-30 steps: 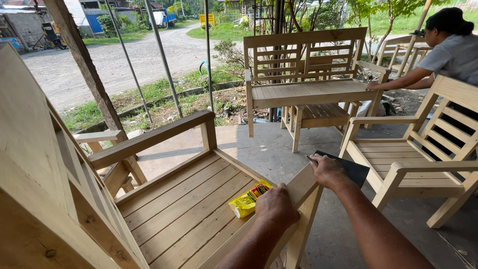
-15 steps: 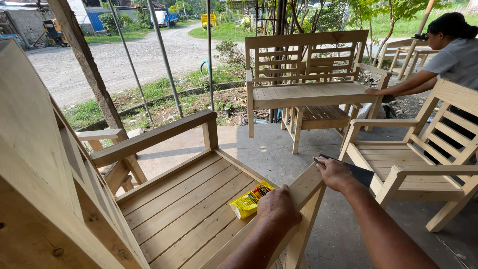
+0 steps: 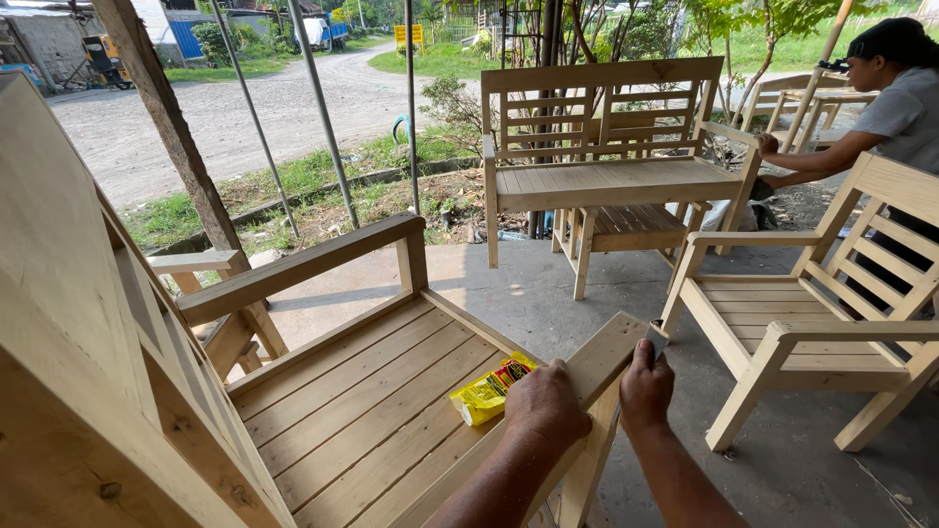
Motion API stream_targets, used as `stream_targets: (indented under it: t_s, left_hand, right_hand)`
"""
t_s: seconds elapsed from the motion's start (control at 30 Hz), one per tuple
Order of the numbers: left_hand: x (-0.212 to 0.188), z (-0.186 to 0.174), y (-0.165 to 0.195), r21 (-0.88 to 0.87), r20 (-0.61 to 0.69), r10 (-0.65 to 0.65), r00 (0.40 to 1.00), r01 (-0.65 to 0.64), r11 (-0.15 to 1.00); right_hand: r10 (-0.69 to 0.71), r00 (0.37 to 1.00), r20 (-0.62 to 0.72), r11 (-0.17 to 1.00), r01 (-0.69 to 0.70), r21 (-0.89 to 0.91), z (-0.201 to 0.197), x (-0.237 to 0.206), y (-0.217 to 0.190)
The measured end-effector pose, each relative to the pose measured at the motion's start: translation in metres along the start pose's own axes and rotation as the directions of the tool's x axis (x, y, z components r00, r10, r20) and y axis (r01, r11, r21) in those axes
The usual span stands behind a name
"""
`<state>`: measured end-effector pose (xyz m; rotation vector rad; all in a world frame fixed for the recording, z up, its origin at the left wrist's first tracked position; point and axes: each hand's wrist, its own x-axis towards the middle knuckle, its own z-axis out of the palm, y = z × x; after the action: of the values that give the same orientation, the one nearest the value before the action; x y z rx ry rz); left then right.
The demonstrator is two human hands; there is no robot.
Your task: The person sands the armrest and backrest of a wooden chair using a sanding block. They move the sanding block along the edges and flat surfaces of the chair while another person works on a separate chair in the background.
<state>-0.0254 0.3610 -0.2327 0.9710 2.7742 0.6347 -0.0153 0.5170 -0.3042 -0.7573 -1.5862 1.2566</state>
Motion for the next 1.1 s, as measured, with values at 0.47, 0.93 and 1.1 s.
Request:
stream_targets:
  t_s: [0.47, 0.93, 1.1]
  left_hand:
    - [0.004, 0.007, -0.003, 0.005, -0.003, -0.002, 1.0, 0.002, 1.0]
    - [0.009, 0.012, -0.008, -0.018, -0.012, 0.016, 1.0, -0.016, 1.0]
    - [0.007, 0.012, -0.007, -0.004, 0.007, 0.001, 1.0, -0.001, 1.0]
  right_hand:
    - [0.179, 0.969, 0.168, 0.921, -0.225, 0.317, -0.02, 0.007, 0.043]
    - [0.095, 0.993, 0.066, 0.978, -0.106, 0.181, 0.001, -0.032, 0.03]
    - [0.144, 0.983, 0.115, 0.88, -0.181, 0.439, 0.002, 0.012, 0.033]
